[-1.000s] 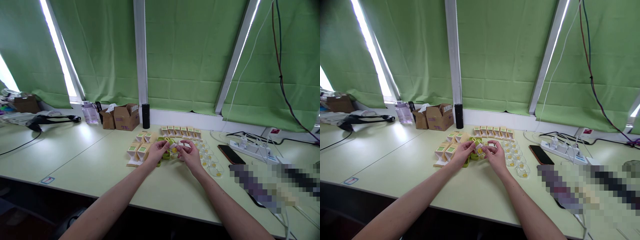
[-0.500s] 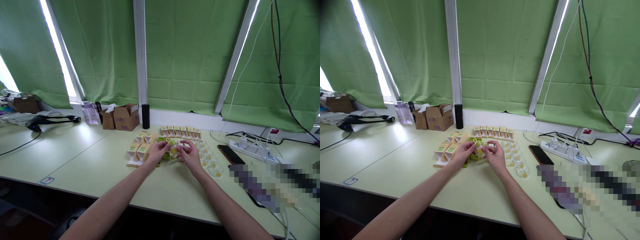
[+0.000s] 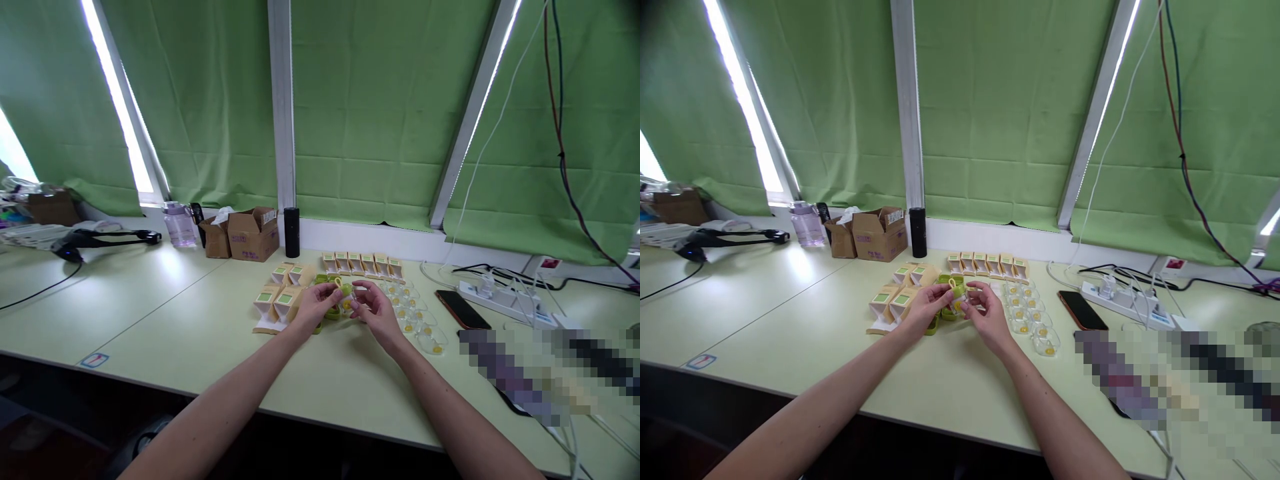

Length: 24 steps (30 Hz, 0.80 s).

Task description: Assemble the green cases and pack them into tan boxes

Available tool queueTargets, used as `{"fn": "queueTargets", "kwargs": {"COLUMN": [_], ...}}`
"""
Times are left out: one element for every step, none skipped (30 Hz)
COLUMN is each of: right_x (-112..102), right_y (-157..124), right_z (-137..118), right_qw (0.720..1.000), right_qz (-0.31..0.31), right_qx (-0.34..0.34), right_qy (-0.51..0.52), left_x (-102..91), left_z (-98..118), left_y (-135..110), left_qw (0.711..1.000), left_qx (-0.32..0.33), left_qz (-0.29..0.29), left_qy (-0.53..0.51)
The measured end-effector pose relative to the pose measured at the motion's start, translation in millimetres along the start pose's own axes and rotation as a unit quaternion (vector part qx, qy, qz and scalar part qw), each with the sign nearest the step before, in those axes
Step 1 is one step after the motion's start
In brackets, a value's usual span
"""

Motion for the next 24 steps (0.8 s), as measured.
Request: {"fn": "queueTargets", "kwargs": {"right_x": [-0.1,-0.1,-0.1,0.0,0.2,0.3,0.5,0.7,0.8,1.0,1.2,1.4,1.5,1.7,1.9,2.1,2.4,2.6,2.9,3.1,3.4,3.6,3.8,3.9], "right_y": [-0.4,-0.7,-0.9,-1.1,-1.1,-1.1,-1.1,-1.1,-1.1,-1.1,-1.2,-1.3,-1.5,-1.6,-1.8,-2.0,-2.1,-2.3,-2.3,-2.4,-2.4,-2.4,-2.3,-2.3], "right_z": [-0.1,-0.1,0.2,0.6,1.1,1.6,2.1,2.6,3.0,3.3,3.5,3.6,3.6,3.5,3.2,2.8,2.3,1.7,1.1,0.5,0.0,-0.2,-0.3,-0.2], "right_qw": [1.000,1.000,1.000,1.000,0.999,0.999,0.999,0.999,0.999,0.999,0.999,0.999,0.999,0.999,0.999,0.999,0.999,0.999,0.999,0.999,0.999,0.999,0.999,0.999], "right_qz": [-0.007,-0.012,-0.017,-0.022,-0.026,-0.030,-0.034,-0.036,-0.037,-0.038,-0.037,-0.036,-0.035,-0.034,-0.033,-0.034,-0.034,-0.034,-0.035,-0.035,-0.033,-0.031,-0.030,-0.029], "right_qx": [-0.005,-0.008,-0.010,-0.011,-0.011,-0.011,-0.011,-0.011,-0.011,-0.011,-0.011,-0.011,-0.010,-0.010,-0.011,-0.012,-0.013,-0.013,-0.013,-0.012,-0.012,-0.012,-0.012,-0.013], "right_qy": [-0.005,-0.008,-0.011,-0.013,-0.015,-0.016,-0.017,-0.018,-0.017,-0.016,-0.015,-0.014,-0.014,-0.013,-0.012,-0.011,-0.010,-0.009,-0.008,-0.007,-0.006,-0.005,-0.004,-0.003], "left_x": [-0.3,-0.6,-0.8,-1.1,-1.3,-1.6,-1.9,-2.1,-2.3,-2.5,-2.5,-2.5,-2.4,-2.3,-2.2,-2.1,-2.0,-2.0,-2.0,-2.0,-1.9,-1.9,-1.7,-1.6], "left_z": [-0.3,-0.7,-1.1,-1.6,-2.1,-2.5,-2.9,-3.1,-3.2,-3.2,-3.0,-2.7,-2.4,-2.1,-1.9,-1.8,-1.7,-1.8,-1.9,-2.0,-2.0,-2.0,-1.8,-1.4], "left_y": [0.1,0.3,0.6,0.8,1.0,1.1,1.2,1.1,0.9,0.6,0.3,0.0,-0.4,-0.6,-0.8,-1.0,-1.0,-0.9,-0.8,-0.7,-0.6,-0.5,-0.5,-0.7], "left_qw": [1.000,1.000,1.000,1.000,1.000,1.000,1.000,1.000,1.000,1.000,1.000,1.000,1.000,1.000,1.000,1.000,1.000,1.000,1.000,1.000,1.000,1.000,1.000,1.000], "left_qx": [0.001,0.001,0.001,0.001,0.001,0.002,0.004,0.006,0.008,0.011,0.013,0.015,0.016,0.017,0.016,0.015,0.014,0.013,0.014,0.015,0.016,0.017,0.017,0.017], "left_qz": [0.001,0.001,0.000,0.000,0.000,0.000,-0.001,-0.002,-0.002,-0.002,-0.003,-0.003,-0.004,-0.005,-0.006,-0.007,-0.007,-0.006,-0.004,-0.003,-0.002,-0.002,-0.004,-0.006], "left_qy": [-0.001,-0.002,-0.002,-0.002,-0.001,0.001,0.002,0.003,0.004,0.005,0.006,0.007,0.009,0.011,0.013,0.016,0.018,0.020,0.021,0.021,0.021,0.020,0.019,0.018]}}
Point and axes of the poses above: each hand's wrist, its own y-axis towards the middle knuckle, its own x-axis out of the palm, z = x × y, the point moved 1 cm from there along y, towards the middle knuckle, and after that the axes turned 5 degrees about -x, right-handed, at the moved point
